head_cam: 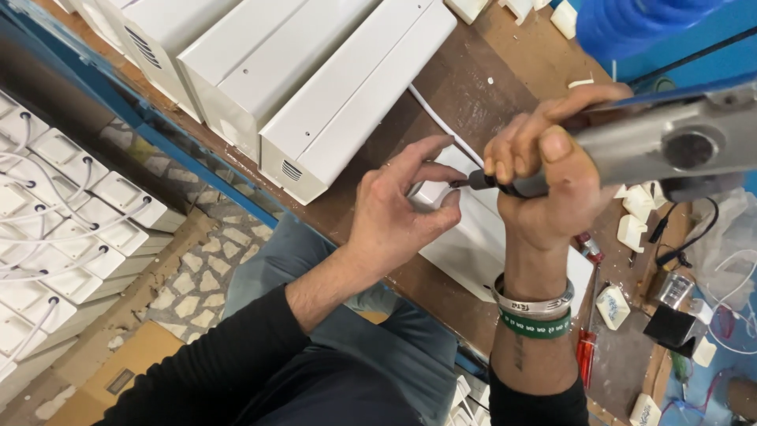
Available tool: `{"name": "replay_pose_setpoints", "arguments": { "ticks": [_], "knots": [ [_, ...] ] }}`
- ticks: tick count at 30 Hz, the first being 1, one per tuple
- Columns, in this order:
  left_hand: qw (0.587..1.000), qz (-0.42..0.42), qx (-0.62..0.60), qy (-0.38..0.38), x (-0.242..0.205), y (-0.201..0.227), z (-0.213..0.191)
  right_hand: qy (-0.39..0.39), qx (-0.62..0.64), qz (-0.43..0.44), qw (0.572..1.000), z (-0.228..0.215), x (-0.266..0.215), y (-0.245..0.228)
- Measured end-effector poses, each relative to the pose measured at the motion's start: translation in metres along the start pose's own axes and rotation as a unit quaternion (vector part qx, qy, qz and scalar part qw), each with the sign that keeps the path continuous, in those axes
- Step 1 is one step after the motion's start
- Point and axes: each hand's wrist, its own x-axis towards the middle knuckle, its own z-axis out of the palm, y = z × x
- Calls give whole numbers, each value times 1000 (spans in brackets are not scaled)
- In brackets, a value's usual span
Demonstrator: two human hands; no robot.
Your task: The person attaches white end caps to rectangular plastic enclosure housings at a workbench, driving screws with a red-handled screwdriver and a pneumatic screwdriver, then stacks the finished enclosures in a row on the bench and picks up the next housing to repeat the assembly.
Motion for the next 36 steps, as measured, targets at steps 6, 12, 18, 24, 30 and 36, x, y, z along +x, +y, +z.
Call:
{"name": "replay_pose_setpoints", "arguments": {
  "ticks": [6, 12, 18, 24, 30, 36],
  "knots": [
    [994, 105, 1, 19, -1, -8, 3, 26, 4, 1, 1000, 1, 2, 2],
    [1000, 13, -15, -12, -2, -6, 1, -27, -11, -26, 999, -10, 6, 8],
    [997, 60, -33, -30, -6, -15, -4, 50, 8, -97, 994, -27, -16, -34],
    [995, 17, -74, -68, -5, -28, -7, 177, 5, -55, 983, -33, -115, -100],
    [992, 17, -53, -115, 12, -30, -6, 238, -10, -24, 971, -77, -175, -120],
    [984, -46, -67, -156, 22, -37, -2, 251, -8, 86, 964, -95, -206, -135]
  ]
}}
